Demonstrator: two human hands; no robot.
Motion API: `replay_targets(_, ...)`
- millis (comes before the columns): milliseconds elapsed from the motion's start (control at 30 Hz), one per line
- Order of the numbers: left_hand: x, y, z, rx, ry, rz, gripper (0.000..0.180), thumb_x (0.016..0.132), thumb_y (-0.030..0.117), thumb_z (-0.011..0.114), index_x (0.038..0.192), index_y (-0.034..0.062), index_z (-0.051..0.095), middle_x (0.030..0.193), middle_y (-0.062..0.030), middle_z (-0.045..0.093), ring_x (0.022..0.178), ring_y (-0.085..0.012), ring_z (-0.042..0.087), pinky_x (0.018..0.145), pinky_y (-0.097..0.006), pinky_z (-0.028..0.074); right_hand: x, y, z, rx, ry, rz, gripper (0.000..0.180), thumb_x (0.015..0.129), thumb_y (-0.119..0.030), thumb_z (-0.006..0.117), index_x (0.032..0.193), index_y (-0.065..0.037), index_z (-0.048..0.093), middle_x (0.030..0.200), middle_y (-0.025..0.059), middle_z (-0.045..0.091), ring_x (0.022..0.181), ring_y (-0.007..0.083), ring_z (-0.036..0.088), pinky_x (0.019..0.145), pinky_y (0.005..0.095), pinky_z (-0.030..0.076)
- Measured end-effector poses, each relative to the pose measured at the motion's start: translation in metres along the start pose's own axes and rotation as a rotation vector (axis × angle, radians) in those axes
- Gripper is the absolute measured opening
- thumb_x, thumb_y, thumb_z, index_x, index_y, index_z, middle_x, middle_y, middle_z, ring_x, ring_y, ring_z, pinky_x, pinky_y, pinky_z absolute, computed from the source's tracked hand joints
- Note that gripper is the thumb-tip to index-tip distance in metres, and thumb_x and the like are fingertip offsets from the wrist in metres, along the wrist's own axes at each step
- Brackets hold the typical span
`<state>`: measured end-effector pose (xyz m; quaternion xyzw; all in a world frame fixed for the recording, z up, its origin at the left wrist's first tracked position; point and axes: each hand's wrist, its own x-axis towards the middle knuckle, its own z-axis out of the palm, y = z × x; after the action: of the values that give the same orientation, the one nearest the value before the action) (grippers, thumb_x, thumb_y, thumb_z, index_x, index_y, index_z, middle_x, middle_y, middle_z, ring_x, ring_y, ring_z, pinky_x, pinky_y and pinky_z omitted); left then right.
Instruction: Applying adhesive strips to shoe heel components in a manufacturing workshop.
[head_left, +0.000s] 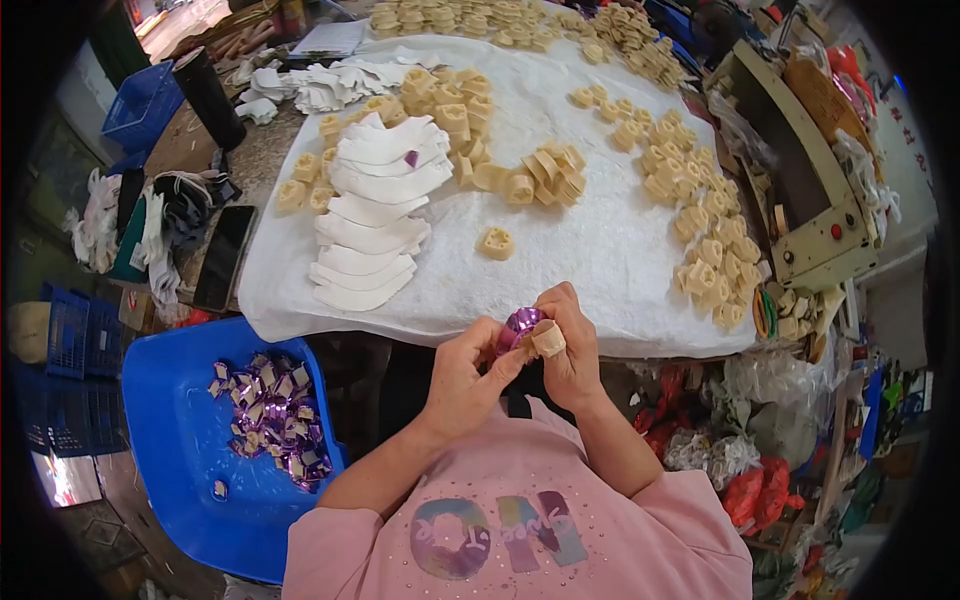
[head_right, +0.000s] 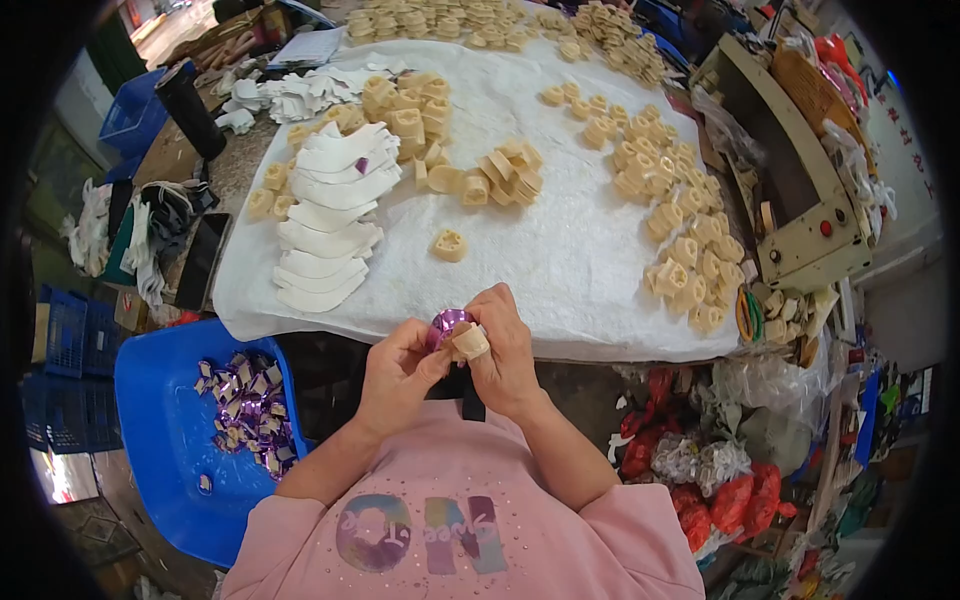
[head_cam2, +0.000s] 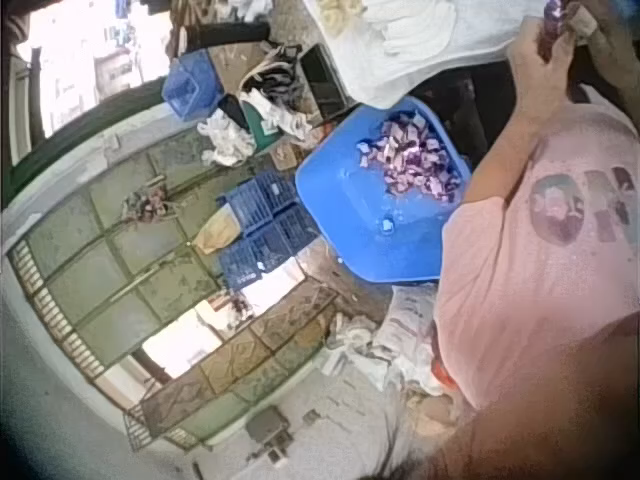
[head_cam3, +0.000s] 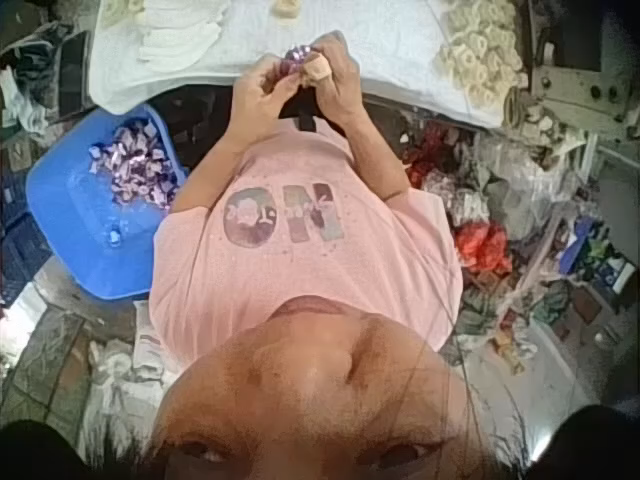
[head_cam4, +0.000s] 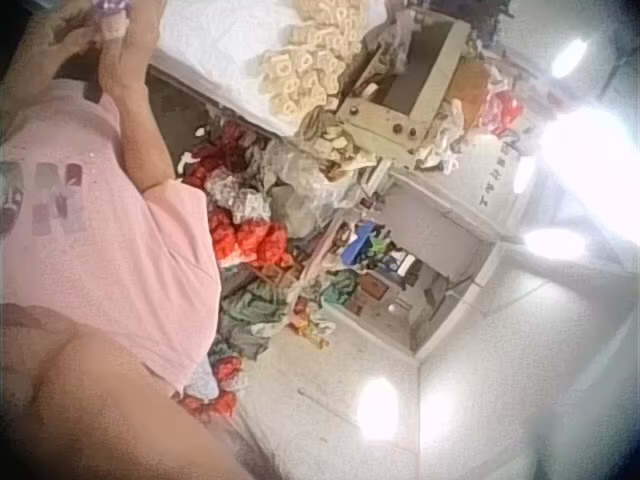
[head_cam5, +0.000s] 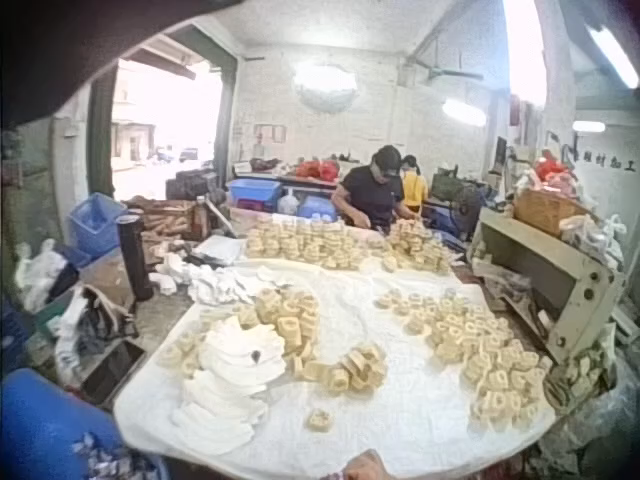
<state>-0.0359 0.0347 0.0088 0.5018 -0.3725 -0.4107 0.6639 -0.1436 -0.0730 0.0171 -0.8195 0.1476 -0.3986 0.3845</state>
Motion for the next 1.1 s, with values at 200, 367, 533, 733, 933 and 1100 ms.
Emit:
replay_targets(200,-0.005,0.002,-0.03,0.05,0.16,0.012,0.014,0.085,0.014,0.062,0.084,0.0009,0.057,0.069,0.0018,0.055,0.063,-0.0034,0.044,0.055,-0.021,0.038,0.024,-0.003,0.025,0.063,-0.192,0.065,0.017,0.086,-0.019,0.056,0.082,-0.003,0.053,0.073,0.01,0.049,0.071,0.0274,0.044,0.066,0.0349,0.039)
replay_targets(367,-0.025,-0.011,-0.11,0.481,0.662,0.084,0.013,0.086,0.011,0.06,0.091,-0.0012,0.062,0.071,-0.0015,0.058,0.064,-0.006,0.049,0.058,-0.023,0.041,0.076,0.019,0.034,-0.045,-0.163,0.081,0.011,0.081,-0.008,0.063,0.089,-0.003,0.058,0.084,0.0105,0.056,0.085,0.0293,0.05,0.073,0.0367,0.04)
replay_targets(533,-0.104,-0.041,-0.204,0.916,0.988,-0.15,0.02,0.087,0.017,0.06,0.086,-0.0022,0.06,0.072,-0.015,0.061,0.065,-0.0208,0.059,0.061,-0.033,0.044,0.135,0.03,0.046,-0.197,-0.168,-0.03,0.012,0.081,-0.009,0.062,0.091,-0.002,0.059,0.092,0.0096,0.057,0.092,0.0278,0.049,0.079,0.0363,0.04)
replay_targets(733,-0.136,-0.058,-0.229,1.32,0.901,-0.633,0.025,0.081,0.02,0.06,0.093,-0.0019,0.061,0.094,-0.0223,0.061,0.086,-0.0389,0.06,0.075,-0.048,0.047,0.181,0.045,0.069,-0.371,-0.219,-0.18,0.016,0.079,-0.007,0.059,0.095,-0.004,0.061,0.096,0.0091,0.058,0.098,0.0276,0.048,0.086,0.0375,0.039)
replay_targets(933,-0.093,-0.021,-0.22,1.489,1.072,-0.235,0.021,0.079,0.012,0.062,0.096,-0.0001,0.061,0.092,-0.018,0.059,0.081,-0.0336,0.06,0.073,-0.042,0.048,0.213,0.052,0.082,-0.592,-0.409,-0.281,0.03,0.07,0.004,0.055,0.098,-0.004,0.061,0.101,0.0084,0.058,0.105,0.026,0.048,0.091,0.0364,0.038)
replay_targets(1100,-0.005,0.021,-0.177,0.961,0.752,0.108,0.02,0.075,-0.001,0.06,0.095,0.0008,0.06,0.079,-0.012,0.053,0.07,-0.0253,0.054,0.064,-0.032,0.045,0.222,0.052,0.084,-0.882,-0.607,-0.444,0.008,0.071,-0.004,0.058,0.079,-0.006,0.061,0.087,0.0054,0.056,0.094,0.0209,0.052,0.081,0.0342,0.039)
